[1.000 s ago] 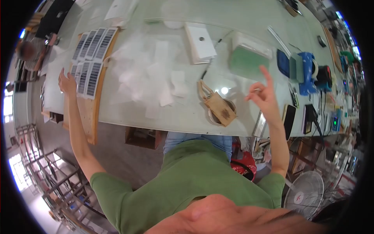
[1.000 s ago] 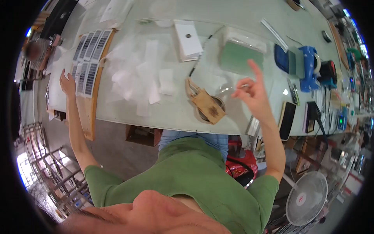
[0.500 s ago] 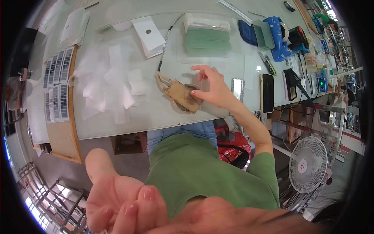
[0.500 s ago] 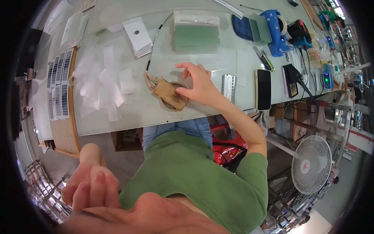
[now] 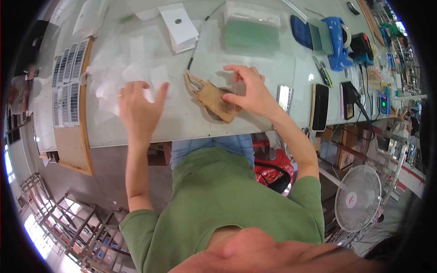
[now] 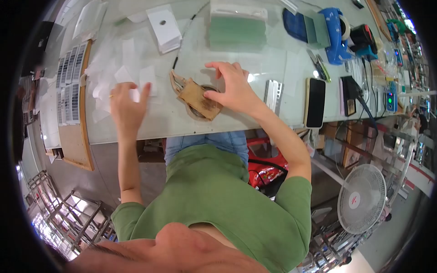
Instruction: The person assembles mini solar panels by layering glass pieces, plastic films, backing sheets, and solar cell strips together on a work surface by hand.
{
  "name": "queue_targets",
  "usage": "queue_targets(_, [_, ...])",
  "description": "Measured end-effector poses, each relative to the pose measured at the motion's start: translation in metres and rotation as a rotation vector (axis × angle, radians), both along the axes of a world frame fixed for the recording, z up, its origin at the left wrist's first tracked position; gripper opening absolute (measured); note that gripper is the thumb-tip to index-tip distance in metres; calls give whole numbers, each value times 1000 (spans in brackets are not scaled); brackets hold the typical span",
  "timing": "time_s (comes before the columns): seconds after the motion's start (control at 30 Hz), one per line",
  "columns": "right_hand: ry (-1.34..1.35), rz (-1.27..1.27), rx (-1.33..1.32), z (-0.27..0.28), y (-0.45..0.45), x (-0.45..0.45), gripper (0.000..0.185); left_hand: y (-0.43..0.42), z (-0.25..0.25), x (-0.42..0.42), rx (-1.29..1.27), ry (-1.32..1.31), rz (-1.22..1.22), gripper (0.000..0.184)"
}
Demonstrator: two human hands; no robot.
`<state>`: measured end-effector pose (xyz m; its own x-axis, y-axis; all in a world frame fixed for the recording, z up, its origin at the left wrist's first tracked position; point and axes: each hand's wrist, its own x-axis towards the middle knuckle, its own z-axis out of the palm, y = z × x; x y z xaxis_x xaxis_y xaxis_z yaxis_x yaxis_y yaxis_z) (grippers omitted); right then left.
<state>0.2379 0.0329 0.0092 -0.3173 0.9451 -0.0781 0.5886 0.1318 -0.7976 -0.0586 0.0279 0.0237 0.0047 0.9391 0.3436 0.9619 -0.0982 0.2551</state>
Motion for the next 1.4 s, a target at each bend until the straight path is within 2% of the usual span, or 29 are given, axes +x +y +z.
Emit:
queue_targets(0.1, [-67, 6, 18, 3, 0, -3, 70, 6, -24, 8, -19, -85, 17, 37])
queue_targets(0.17, [-81, 30, 28, 3, 1, -3, 71, 8, -27, 7, -12, -75, 42, 31])
queue_targets(0.23, [-183, -14, 190, 5, 1, -4, 72, 11, -25, 6, 169, -251, -121, 25])
queue_targets(0.27, [-172, -63, 254, 12, 1, -9, 65, 8, -23, 6, 180, -248, -107, 25])
queue_targets(0.33, [-122, -29, 282, 26, 0, -18, 59, -5, -13, 9, 120, -502, -165, 27])
queue_targets(0.37, [-77, -8, 295, 30, -1, -22, 53, -11, 3, 18, 98, -546, -191, 34])
queue_targets(0.4, [100, 36, 298, 32, -2, -31, 37, -17, 5, 23, 98, -546, -183, 34])
queue_targets(0.47, [392, 65, -466, 49, -5, -50, 29, -25, 7, 30, 102, -503, -306, 41])
queue_targets(0.53, [471, 106, -397, 42, -5, -68, 24, -33, 2, 33, 24, -550, -316, 45])
queue_targets(0.6, [693, 43, -518, 43, 1, -80, 23, -35, 2, 35, 176, -501, -394, 46])
queue_targets(0.73, [763, 27, -469, 43, 1, -91, 21, -43, 9, 28, 120, -507, -375, 49])
queue_targets(0.8, [803, 66, -461, 38, 0, -89, 20, -47, 11, 27, 11, -682, -384, 48])
queue_targets(0.83, [799, 67, -463, 36, 0, -87, 20, -49, 15, 28, 11, -685, -381, 48])
queue_targets(0.9, [711, 89, -469, 33, 1, -83, 18, -53, 22, 30, -98, -917, -379, 46])
queue_targets(0.93, [707, 90, -471, 35, 0, -83, 18, -55, 20, 30, -97, -921, -376, 46])
queue_targets(1.0, [661, 94, -406, 39, -2, -84, 17, -57, 14, 29, -184, -1201, -357, 36])
queue_targets(1.03, [659, 94, -407, 39, -3, -85, 17, -57, 13, 30, -184, -1203, -356, 36])
queue_targets(1.1, [668, 71, -356, 37, -6, -87, 18, -56, 11, 33, -334, -1634, -268, 28])
queue_targets(1.23, [599, 64, -324, 41, -11, -83, 18, -51, -2, 31, -403, -1677, -220, 23])
queue_targets(1.3, [461, 106, -323, 44, -14, -76, 18, -49, -8, 21, -514, -1579, -66, 21])
queue_targets(1.37, [440, 163, -317, 53, -16, -65, 18, -37, -13, 1, -302, -1149, 19, 21])
queue_targets(1.4, [421, 218, -312, 56, -17, -61, 18, -30, 4, -6, -272, -779, 97, 26])
